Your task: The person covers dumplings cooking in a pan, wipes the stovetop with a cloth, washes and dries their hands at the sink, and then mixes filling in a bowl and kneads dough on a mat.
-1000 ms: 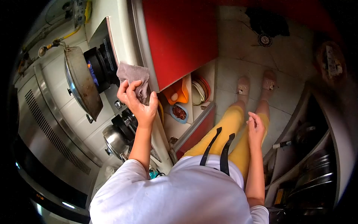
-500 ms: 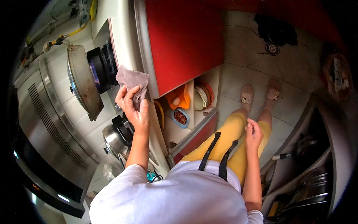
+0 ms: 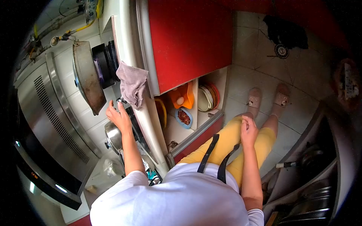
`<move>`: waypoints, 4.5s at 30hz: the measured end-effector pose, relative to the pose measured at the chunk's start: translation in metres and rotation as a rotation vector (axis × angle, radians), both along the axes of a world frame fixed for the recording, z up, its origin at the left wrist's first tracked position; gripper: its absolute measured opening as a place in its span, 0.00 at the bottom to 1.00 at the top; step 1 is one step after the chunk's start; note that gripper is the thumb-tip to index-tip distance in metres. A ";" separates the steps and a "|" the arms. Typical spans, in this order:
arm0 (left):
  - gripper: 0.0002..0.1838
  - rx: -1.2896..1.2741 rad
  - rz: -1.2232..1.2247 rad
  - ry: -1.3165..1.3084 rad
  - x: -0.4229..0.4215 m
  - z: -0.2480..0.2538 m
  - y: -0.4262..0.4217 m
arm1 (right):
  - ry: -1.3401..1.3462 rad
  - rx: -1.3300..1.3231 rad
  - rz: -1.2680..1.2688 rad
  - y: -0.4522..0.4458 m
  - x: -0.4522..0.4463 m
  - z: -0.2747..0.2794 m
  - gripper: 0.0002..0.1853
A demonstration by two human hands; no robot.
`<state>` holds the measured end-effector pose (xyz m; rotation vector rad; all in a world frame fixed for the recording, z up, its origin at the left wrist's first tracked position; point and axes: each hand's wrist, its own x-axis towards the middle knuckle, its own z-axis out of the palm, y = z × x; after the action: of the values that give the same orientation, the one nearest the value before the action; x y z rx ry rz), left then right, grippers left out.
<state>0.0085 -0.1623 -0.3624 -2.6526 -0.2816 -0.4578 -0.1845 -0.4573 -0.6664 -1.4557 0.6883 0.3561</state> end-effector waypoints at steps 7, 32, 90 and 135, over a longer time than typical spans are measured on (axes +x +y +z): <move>0.20 -0.082 0.055 0.033 -0.002 -0.003 0.013 | 0.046 0.033 0.004 -0.001 0.001 -0.001 0.10; 0.23 -0.275 0.129 -0.103 -0.003 -0.017 0.022 | 0.055 0.037 -0.028 0.000 -0.011 -0.014 0.09; 0.24 -0.093 0.201 -0.103 0.003 -0.011 0.023 | 0.106 0.107 -0.074 0.004 -0.009 -0.018 0.09; 0.36 -0.382 -0.024 0.185 0.116 -0.020 -0.148 | -0.169 -0.557 0.356 -0.170 0.113 0.247 0.09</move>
<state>0.1249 -0.3103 -0.3829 -3.0475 -0.3044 -0.1746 -0.0713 -0.6274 -0.4195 -2.1235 0.4007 0.3208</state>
